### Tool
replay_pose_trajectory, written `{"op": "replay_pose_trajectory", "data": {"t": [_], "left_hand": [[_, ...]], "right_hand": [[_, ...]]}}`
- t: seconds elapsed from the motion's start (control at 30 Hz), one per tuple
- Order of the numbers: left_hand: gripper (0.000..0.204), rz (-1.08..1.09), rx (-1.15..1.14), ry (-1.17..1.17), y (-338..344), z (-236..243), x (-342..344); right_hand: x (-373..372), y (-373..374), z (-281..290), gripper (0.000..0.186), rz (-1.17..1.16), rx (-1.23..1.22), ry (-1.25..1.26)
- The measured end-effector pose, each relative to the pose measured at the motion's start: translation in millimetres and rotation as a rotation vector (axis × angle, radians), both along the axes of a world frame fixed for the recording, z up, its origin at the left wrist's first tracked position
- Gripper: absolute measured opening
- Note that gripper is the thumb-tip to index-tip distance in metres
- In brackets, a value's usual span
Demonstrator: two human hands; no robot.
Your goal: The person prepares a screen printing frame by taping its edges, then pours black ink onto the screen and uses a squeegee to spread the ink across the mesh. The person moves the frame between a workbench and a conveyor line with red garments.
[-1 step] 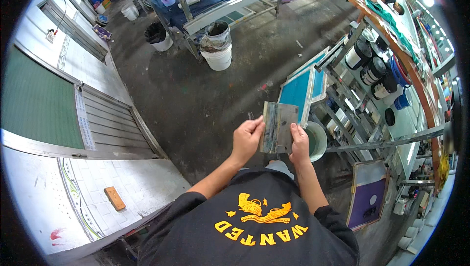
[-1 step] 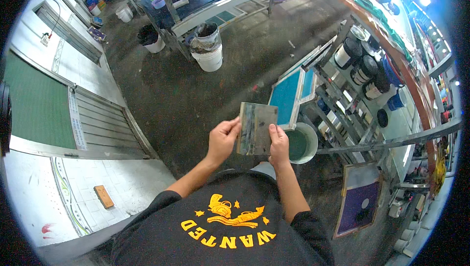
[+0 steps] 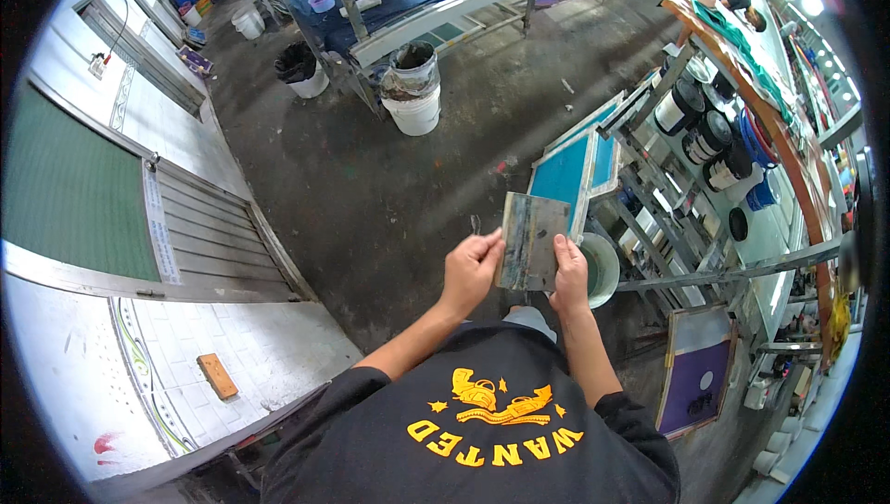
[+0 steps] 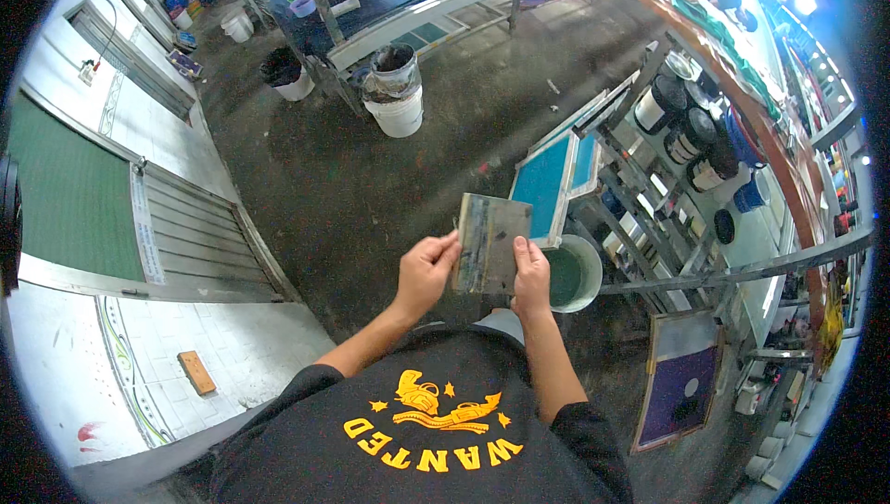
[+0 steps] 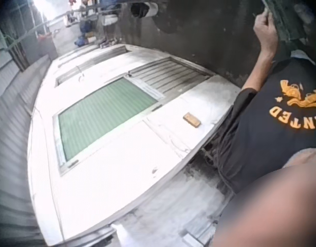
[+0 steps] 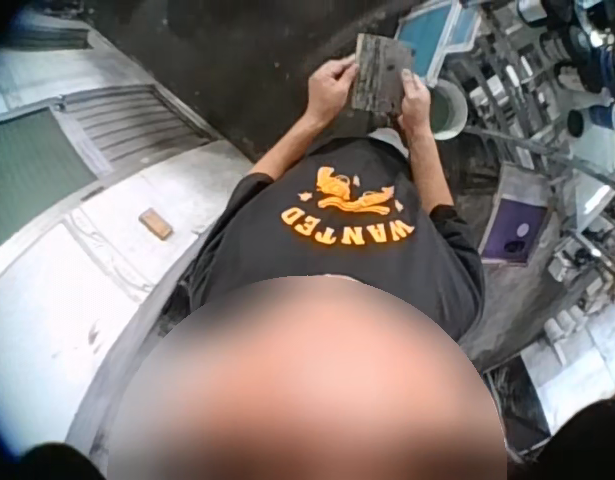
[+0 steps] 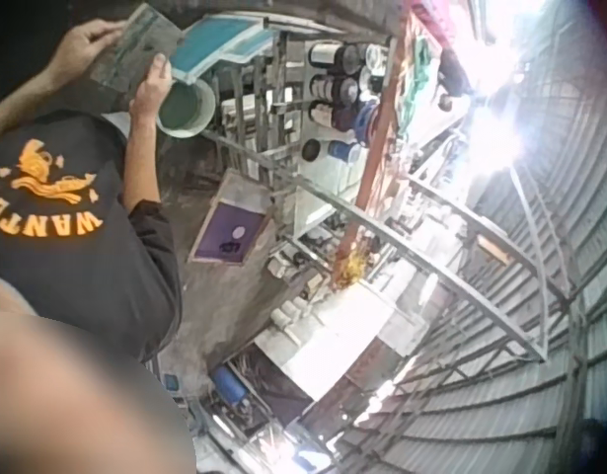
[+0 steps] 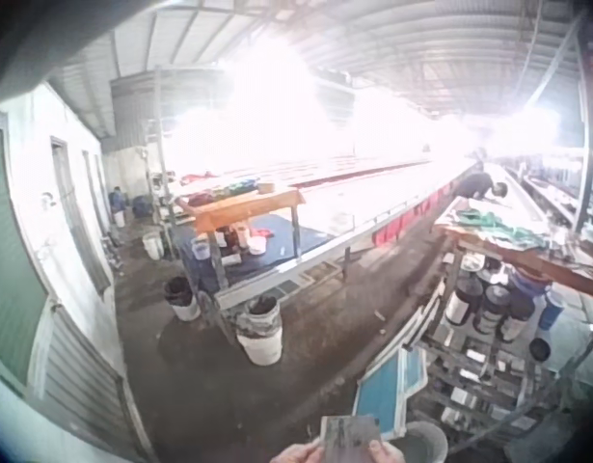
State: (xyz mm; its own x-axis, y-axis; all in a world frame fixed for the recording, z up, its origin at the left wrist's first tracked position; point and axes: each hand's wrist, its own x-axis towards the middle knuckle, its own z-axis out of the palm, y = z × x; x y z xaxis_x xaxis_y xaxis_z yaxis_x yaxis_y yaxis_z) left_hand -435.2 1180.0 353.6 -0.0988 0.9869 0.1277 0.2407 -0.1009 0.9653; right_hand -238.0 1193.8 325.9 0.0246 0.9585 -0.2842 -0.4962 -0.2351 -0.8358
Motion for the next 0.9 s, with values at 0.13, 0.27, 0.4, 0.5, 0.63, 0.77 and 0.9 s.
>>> {"op": "replay_pose_trajectory", "data": {"t": [0.13,0.27,0.4,0.5,0.63,0.77,0.9], "left_hand": [[0.028,-0.079,0.047,0.080,-28.1,-5.5,-7.8],[0.032,-0.147,-0.049,0.091,-36.0,-14.8,-8.9],[0.035,-0.158,-0.198,-0.039,-23.6,-43.9,0.3],[0.033,-0.185,-0.464,-0.399,-10.0,-45.9,-5.5],[0.031,-0.164,-0.562,-0.611,-9.8,-42.6,15.9],[0.039,-0.245,-0.198,-0.332,-26.6,-46.1,47.0],[0.070,-0.844,0.445,0.387,-46.6,5.4,91.8]], "right_hand": [[-2.6,-7.1,0.2,0.033,-0.115,0.000,-0.157],[-5.4,-35.6,-4.5,0.032,-0.222,0.107,-0.449],[-8.7,-72.6,11.4,0.037,-0.239,0.158,-1.034],[-8.7,-84.6,27.7,0.038,-0.109,0.204,-1.072],[26.7,-118.8,26.4,0.042,-0.045,0.285,-1.292],[60.5,-148.4,30.4,0.037,0.053,0.278,-1.485],[97.8,-174.7,33.8,0.030,0.350,0.220,-1.609]]}}
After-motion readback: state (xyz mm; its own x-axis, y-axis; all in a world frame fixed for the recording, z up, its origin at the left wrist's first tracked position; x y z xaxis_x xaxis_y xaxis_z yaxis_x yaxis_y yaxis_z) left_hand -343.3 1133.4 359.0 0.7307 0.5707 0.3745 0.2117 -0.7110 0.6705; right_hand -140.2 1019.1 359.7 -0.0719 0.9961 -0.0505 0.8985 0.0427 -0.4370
